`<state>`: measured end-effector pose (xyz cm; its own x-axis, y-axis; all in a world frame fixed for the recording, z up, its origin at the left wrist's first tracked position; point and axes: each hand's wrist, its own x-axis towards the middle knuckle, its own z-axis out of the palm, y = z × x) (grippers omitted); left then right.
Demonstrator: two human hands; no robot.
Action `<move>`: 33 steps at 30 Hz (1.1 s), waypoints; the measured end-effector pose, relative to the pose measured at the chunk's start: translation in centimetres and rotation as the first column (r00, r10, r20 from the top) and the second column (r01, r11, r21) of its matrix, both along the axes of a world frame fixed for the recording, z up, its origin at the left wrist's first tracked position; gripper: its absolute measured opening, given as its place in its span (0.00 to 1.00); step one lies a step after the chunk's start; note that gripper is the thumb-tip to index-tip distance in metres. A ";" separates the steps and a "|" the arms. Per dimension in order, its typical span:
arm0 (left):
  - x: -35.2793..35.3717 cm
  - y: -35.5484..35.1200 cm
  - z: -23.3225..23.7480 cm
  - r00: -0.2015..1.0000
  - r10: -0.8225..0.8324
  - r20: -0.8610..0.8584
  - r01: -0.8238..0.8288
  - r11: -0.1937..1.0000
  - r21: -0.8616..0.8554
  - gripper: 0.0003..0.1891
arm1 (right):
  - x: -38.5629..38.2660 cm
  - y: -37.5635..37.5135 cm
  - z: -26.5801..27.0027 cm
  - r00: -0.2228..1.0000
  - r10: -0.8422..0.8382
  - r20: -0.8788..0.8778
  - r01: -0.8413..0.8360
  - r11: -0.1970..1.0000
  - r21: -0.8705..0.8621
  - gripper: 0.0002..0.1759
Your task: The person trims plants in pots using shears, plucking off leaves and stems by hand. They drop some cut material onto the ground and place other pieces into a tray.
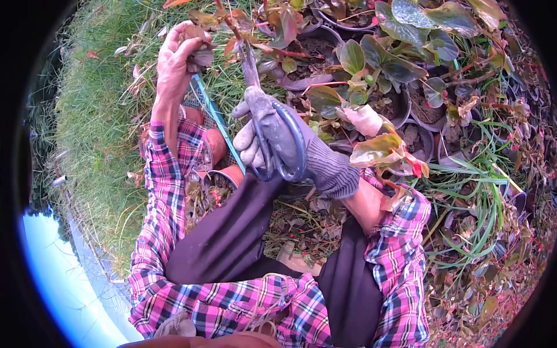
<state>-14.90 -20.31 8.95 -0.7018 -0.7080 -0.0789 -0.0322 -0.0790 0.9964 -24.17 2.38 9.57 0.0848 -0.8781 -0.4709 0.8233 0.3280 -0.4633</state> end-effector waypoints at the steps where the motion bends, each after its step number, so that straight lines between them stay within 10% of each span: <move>1: -0.5 -0.4 0.1 0.997 -0.049 0.066 0.056 0.991 -0.117 0.14 | -0.3 -0.3 -0.2 1.000 0.015 0.014 -0.015 1.000 -0.021 0.31; 10: -3.3 0.0 2.2 0.924 -0.318 0.212 0.342 0.936 -0.087 0.15 | -1.7 -2.4 -2.7 0.984 0.084 0.157 -0.052 0.979 -0.198 0.36; 16: -3.0 1.1 1.0 0.973 -0.182 0.139 0.185 0.983 -0.007 0.10 | -1.8 -2.8 -1.7 0.996 0.086 0.005 -0.086 0.996 -0.006 0.31; 18: -2.0 0.5 0.4 0.965 -0.150 0.214 0.201 0.949 -0.241 0.12 | -1.5 -2.2 -0.6 0.996 0.082 0.034 -0.084 0.995 0.048 0.28; 19: -2.3 0.7 -0.3 0.998 -0.042 -0.052 0.028 0.970 -0.243 0.11 | -0.9 -1.3 0.0 0.999 0.050 0.013 -0.051 0.995 0.081 0.28; 21: -0.9 2.4 3.0 1.000 0.022 0.015 -0.021 0.999 -0.041 0.12 | -0.3 0.9 0.6 0.998 0.067 0.013 -0.067 0.997 0.032 0.26; 25: 3.1 6.3 4.1 0.808 -0.581 0.097 0.525 0.785 0.330 0.13 | 0.8 4.8 -2.2 0.982 0.152 0.115 -0.167 0.977 0.135 0.24; 27: 4.7 5.3 5.1 0.743 -0.617 0.260 0.578 0.787 0.217 0.13 | 1.6 4.0 -0.5 0.988 0.152 -0.033 -0.140 0.962 0.234 0.24; 30: 8.4 -3.4 9.2 0.978 -0.083 0.189 0.032 0.965 0.261 0.23 | 1.8 4.0 0.1 0.976 0.183 -0.115 -0.164 0.973 0.161 0.21; 33: 14.3 -15.1 7.9 0.809 0.410 -0.421 -0.314 0.907 0.281 0.55 | 2.0 4.2 1.4 0.977 0.156 -0.149 -0.131 0.978 0.164 0.20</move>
<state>-0.61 -35.45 16.83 -0.3848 -0.9225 0.0288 0.4943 -0.1797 0.8505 -22.17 6.59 10.99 0.1175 -0.7790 -0.6159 0.6818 0.5142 -0.5203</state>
